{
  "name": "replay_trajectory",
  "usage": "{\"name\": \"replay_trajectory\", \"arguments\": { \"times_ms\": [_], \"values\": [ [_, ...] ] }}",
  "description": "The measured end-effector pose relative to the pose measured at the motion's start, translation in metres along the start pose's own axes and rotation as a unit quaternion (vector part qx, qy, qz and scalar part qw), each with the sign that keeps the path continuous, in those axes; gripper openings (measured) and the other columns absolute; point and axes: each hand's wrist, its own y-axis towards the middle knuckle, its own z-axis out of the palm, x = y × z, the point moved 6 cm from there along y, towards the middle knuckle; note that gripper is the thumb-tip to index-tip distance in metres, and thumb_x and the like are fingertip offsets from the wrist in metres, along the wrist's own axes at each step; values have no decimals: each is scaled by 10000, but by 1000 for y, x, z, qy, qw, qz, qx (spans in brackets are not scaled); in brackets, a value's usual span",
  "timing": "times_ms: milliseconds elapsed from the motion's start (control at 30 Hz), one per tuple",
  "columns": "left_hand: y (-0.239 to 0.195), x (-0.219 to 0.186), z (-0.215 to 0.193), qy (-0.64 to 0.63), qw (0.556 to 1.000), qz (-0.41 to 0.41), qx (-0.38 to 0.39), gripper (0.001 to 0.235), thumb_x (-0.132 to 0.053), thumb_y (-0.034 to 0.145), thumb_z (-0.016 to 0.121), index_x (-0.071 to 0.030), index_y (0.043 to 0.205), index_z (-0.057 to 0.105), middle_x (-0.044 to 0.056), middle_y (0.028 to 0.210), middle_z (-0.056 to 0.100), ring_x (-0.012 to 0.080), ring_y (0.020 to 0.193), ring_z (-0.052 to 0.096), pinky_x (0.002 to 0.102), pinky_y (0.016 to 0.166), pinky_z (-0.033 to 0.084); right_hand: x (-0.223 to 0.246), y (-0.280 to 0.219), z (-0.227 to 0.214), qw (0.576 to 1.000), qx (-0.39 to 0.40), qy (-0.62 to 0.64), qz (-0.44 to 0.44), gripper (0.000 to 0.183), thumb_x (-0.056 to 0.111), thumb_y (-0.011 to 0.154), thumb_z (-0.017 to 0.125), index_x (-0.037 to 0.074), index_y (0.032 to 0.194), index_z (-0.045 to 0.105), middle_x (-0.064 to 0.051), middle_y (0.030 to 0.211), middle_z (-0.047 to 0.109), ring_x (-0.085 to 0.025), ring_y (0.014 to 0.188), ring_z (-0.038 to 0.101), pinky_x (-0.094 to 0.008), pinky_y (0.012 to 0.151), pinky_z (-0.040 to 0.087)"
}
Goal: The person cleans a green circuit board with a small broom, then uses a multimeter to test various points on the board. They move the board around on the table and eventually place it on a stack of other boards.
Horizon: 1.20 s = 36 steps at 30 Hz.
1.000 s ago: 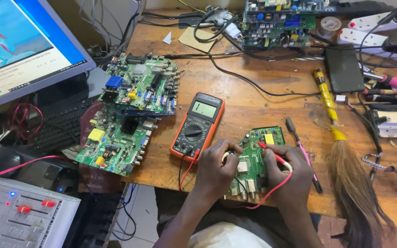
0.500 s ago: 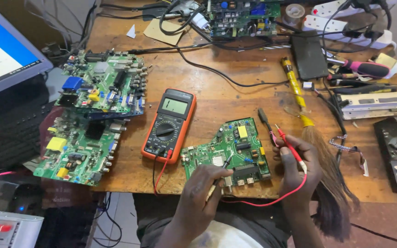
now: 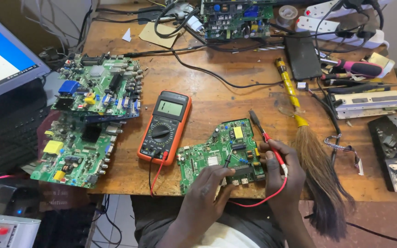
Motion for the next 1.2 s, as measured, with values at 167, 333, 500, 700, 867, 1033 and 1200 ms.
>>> {"name": "replay_trajectory", "arguments": {
  "times_ms": [167, 333, 500, 700, 867, 1033, 1200],
  "values": [
    [-3, 5, 0, 6, 1000, -10, 13, 353, -114, 1024, 772, -91, 1327, 594, 125, 1203, 692, 321, 1119, 677, 418, 936, 575, -5, 0, 1, 998, -9, 60, 25, 264, 103, 1105, 543, -47, 1302, 633, -207, 1179, 766, -259, 1031, 778, -331, 865, 666],
    [-1, 3, -5, 4, 1000, 4, -3, 339, -95, 1018, 769, -82, 1315, 606, 117, 1182, 695, 317, 1110, 680, 415, 958, 567, -6, 1, 1, 996, -10, 80, 39, 271, 101, 1100, 547, -42, 1310, 642, -203, 1209, 762, -268, 1052, 788, -326, 831, 681],
    [-3, 7, -10, -8, 1000, -5, 1, 340, -73, 1001, 761, -75, 1308, 615, 134, 1178, 696, 333, 1112, 686, 438, 960, 565, -4, 2, 2, 996, -1, 73, 51, 295, 112, 1084, 561, -45, 1316, 653, -197, 1204, 771, -283, 1038, 796, -345, 761, 702],
    [-4, 5, -13, -31, 999, -8, 2, 372, -49, 987, 748, -76, 1331, 611, 130, 1188, 699, 322, 1088, 685, 428, 933, 567, -10, 2, 1, 995, -8, 75, 59, 301, 124, 1092, 560, -14, 1342, 656, -180, 1197, 779, -232, 953, 784, -296, 739, 657],
    [-6, 6, -19, -72, 997, -15, -30, 346, 33, 996, 652, -40, 1334, 631, 151, 1205, 716, 314, 1131, 714, 419, 997, 598, -18, 2, -1, 993, -27, 105, 52, 312, 116, 1098, 562, -44, 1360, 618, -230, 1240, 770, -264, 1114, 760, -293, 854, 613],
    [-17, 11, -25, -102, 992, -56, -39, 317, -7, 992, 613, -60, 1301, 658, 136, 1205, 740, 309, 1136, 734, 418, 985, 599, -14, -1, -5, 986, -49, 153, 53, 338, 162, 1116, 541, -53, 1372, 589, -226, 1143, 757, -306, 842, 782, -360, 741, 654],
    [-24, 6, -35, -120, 989, -46, -69, 305, -20, 997, 585, -52, 1290, 663, 120, 1147, 786, 278, 1062, 793, 399, 927, 646, -39, -4, -7, 969, -70, 220, 90, 355, 239, 1138, 545, -10, 1381, 619, -196, 1085, 767, -255, 792, 743, -311, 673, 594]
  ]
}}
